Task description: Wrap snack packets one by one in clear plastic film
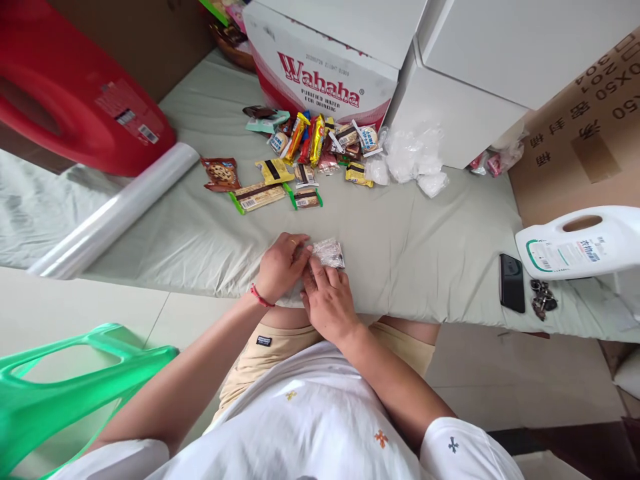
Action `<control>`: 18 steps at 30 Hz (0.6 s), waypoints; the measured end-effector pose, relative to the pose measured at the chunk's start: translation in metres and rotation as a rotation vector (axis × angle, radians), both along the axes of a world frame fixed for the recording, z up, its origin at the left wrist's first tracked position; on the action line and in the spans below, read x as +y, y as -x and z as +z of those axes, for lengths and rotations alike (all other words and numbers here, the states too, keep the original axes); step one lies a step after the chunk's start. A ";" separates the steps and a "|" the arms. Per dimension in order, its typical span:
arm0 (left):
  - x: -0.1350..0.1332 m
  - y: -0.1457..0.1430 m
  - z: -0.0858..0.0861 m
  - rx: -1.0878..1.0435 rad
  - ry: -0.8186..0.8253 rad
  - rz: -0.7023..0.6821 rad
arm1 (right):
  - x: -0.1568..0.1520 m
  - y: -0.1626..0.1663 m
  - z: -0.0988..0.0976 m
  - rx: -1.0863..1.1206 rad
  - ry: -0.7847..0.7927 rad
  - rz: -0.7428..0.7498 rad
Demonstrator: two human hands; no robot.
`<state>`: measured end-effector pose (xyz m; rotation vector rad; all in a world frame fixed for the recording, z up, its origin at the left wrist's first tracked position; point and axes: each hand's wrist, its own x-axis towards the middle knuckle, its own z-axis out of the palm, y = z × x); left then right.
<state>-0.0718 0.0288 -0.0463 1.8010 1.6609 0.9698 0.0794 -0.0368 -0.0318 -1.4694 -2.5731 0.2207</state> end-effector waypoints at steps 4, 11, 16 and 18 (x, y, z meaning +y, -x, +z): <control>0.006 -0.002 -0.002 0.323 0.032 -0.035 | -0.008 -0.020 -0.002 0.127 0.054 0.124; 0.003 -0.008 -0.005 0.404 -0.008 -0.037 | 0.019 -0.047 0.015 0.174 -0.067 0.059; 0.007 0.000 -0.007 0.153 0.028 -0.021 | 0.062 -0.034 0.005 0.081 -0.011 0.225; 0.006 0.008 -0.006 -0.064 0.072 -0.022 | 0.069 -0.032 0.004 0.190 0.025 0.198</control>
